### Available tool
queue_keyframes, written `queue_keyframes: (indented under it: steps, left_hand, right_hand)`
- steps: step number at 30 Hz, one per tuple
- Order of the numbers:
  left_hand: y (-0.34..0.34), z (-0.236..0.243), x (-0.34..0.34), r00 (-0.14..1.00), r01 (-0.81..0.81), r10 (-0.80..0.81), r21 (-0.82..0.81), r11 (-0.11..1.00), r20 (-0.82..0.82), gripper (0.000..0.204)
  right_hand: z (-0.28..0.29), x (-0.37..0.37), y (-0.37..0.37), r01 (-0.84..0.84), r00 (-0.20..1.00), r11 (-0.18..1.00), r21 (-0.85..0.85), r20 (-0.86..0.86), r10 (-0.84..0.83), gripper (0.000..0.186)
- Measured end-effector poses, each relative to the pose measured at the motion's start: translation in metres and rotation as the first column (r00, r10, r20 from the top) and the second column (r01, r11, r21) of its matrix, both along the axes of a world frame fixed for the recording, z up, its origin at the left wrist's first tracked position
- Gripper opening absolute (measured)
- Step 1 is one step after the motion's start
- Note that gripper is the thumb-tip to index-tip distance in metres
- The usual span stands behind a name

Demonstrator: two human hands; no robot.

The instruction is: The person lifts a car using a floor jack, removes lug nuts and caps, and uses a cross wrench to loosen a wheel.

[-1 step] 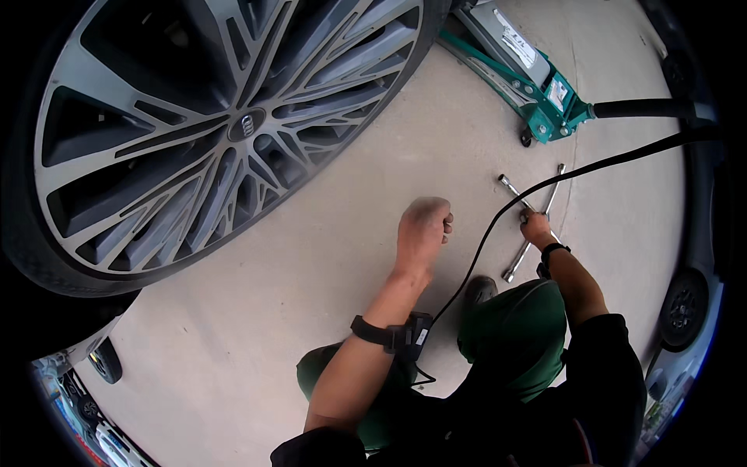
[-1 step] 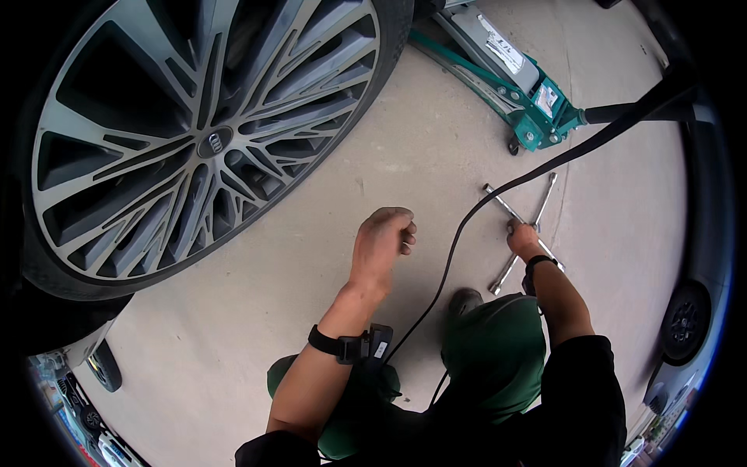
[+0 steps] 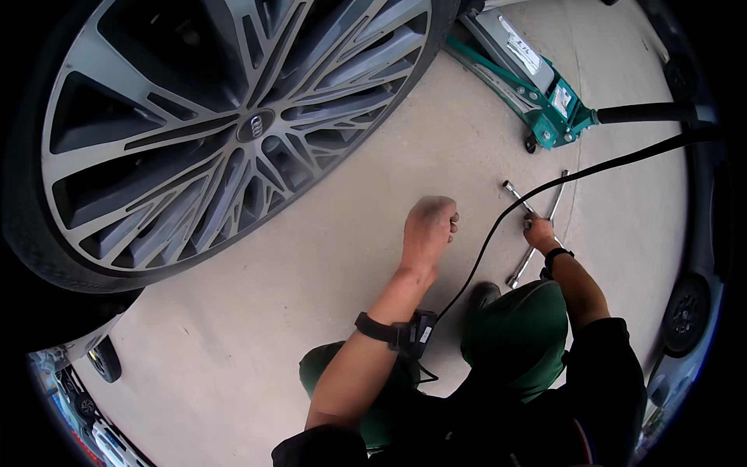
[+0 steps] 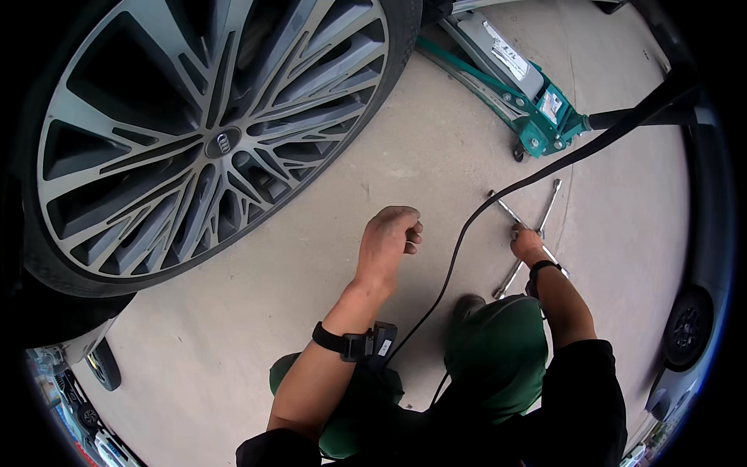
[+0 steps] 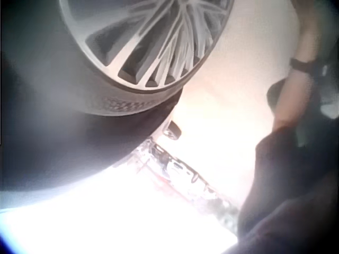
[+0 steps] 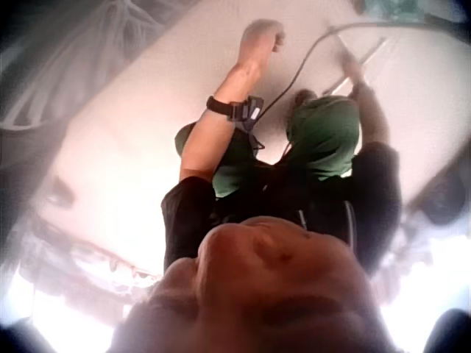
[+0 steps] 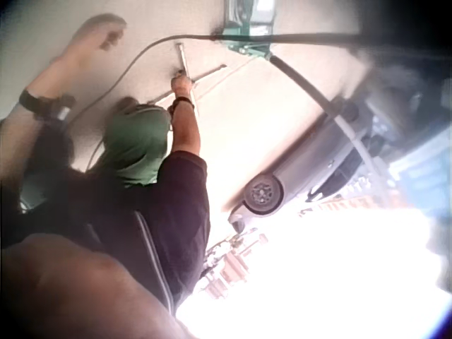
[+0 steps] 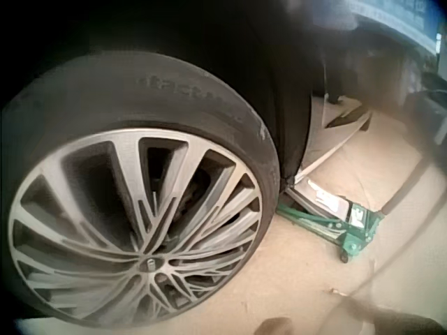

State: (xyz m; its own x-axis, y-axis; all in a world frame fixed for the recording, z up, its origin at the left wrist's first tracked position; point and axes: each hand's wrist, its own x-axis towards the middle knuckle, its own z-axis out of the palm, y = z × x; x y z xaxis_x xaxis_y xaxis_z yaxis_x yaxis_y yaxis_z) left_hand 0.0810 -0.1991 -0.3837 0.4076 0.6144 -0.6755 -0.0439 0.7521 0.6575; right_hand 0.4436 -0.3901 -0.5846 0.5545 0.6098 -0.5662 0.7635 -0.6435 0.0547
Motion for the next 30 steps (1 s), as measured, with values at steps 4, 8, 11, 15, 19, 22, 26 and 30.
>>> queue_keyframes:
  steps: [4, 8, 11, 15, 19, 22, 26, 30]
  left_hand:
    - [0.026, -0.005, 0.001, 1.0, 0.012, -0.014, 0.097, 0.995, 0.013, 0.019]
    - [0.043, -0.009, -0.012, 0.992, -0.124, 0.125, 0.104, 0.987, 0.003, 0.017]
    - [0.049, -0.004, -0.026, 0.974, -0.227, 0.225, 0.093, 0.969, 0.039, 0.016]
    - [0.064, -0.01, -0.049, 0.887, -0.46, 0.454, 0.069, 0.885, 0.084, 0.017]
    - [0.075, 0.015, -0.074, 0.795, -0.606, 0.58, 0.197, 0.771, 0.177, 0.02]
    - [0.076, 0.026, -0.091, 0.75, -0.658, 0.638, 0.298, 0.692, 0.175, 0.023]
    - [0.076, 0.03, -0.103, 0.719, -0.694, 0.667, 0.175, 0.698, 0.192, 0.02]
    - [0.074, 0.026, -0.106, 0.724, -0.687, 0.652, 0.144, 0.712, 0.226, 0.019]
  right_hand:
    - [0.008, 0.01, 0.04, 0.046, 0.985, 0.989, 0.139, 0.157, -0.068, 0.039]
    - [0.062, -0.024, 0.139, -0.048, 0.991, 0.865, 0.499, -0.087, 0.105, 0.028]
    - [0.186, -0.139, 0.217, 0.26, 0.704, 0.891, 0.373, -0.705, 0.089, 0.027]
    - [0.245, -0.256, 0.28, 0.104, 0.52, 0.859, 0.501, -0.763, 0.383, 0.042]
    - [0.255, -0.322, 0.314, 0.098, 0.474, 0.75, 0.655, -0.693, 0.543, 0.053]
    - [0.24, -0.348, 0.324, 0.178, 0.481, 0.663, 0.727, -0.652, 0.586, 0.045]
    - [0.248, -0.374, 0.312, 0.557, 0.313, 0.618, 0.554, -0.83, 0.461, 0.035]
    - [0.232, -0.383, 0.322, 0.561, 0.438, 0.485, 0.671, -0.737, 0.514, 0.031]
